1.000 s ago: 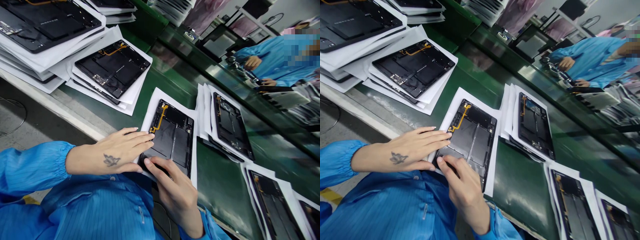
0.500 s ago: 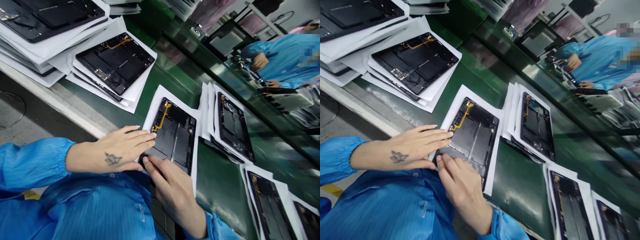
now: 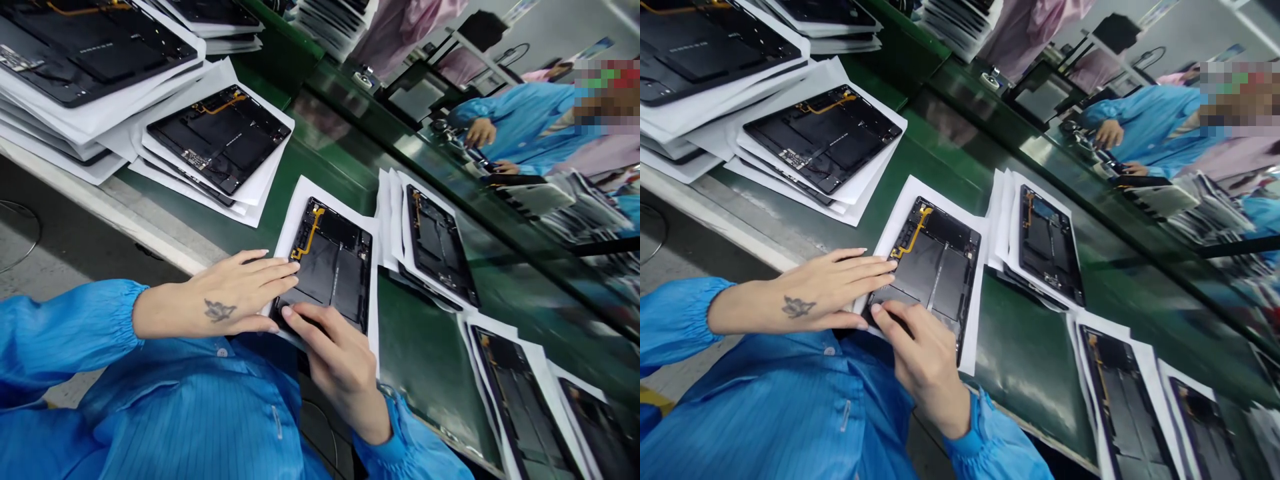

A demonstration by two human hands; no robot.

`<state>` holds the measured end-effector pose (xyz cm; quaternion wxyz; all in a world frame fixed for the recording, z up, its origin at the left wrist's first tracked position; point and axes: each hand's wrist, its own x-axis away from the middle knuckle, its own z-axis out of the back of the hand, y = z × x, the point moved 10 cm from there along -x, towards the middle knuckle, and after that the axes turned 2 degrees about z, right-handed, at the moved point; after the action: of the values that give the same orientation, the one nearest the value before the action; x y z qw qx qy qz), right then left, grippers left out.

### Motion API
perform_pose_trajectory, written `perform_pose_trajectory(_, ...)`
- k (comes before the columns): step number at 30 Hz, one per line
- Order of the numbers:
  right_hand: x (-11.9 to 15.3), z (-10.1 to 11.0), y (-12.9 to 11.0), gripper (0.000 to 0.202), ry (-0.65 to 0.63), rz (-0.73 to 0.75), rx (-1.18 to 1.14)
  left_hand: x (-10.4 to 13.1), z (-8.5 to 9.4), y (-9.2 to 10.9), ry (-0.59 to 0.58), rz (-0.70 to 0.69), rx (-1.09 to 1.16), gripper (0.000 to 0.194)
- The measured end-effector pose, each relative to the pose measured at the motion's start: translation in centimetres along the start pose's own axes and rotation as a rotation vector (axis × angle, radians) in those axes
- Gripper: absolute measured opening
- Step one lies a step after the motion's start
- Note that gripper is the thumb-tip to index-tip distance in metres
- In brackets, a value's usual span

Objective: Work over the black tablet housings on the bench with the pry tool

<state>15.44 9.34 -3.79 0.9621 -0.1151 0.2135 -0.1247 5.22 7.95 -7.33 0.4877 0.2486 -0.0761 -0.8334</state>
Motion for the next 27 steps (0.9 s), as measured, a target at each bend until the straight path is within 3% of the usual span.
perform_pose_trajectory(15, -0.5, -0.5, -0.7, 0.035, -0.047, 0.055, 0.019, -0.4, 0.1, 0.2, 0.0, -0.002, -0.037, 0.056)
perform_pose_trajectory(27, -3.0, -1.0, -2.2, 0.032, -0.347, 0.233, 0.237, -0.7, 0.5, 1.0, 0.008, -0.003, -0.155, 0.052)
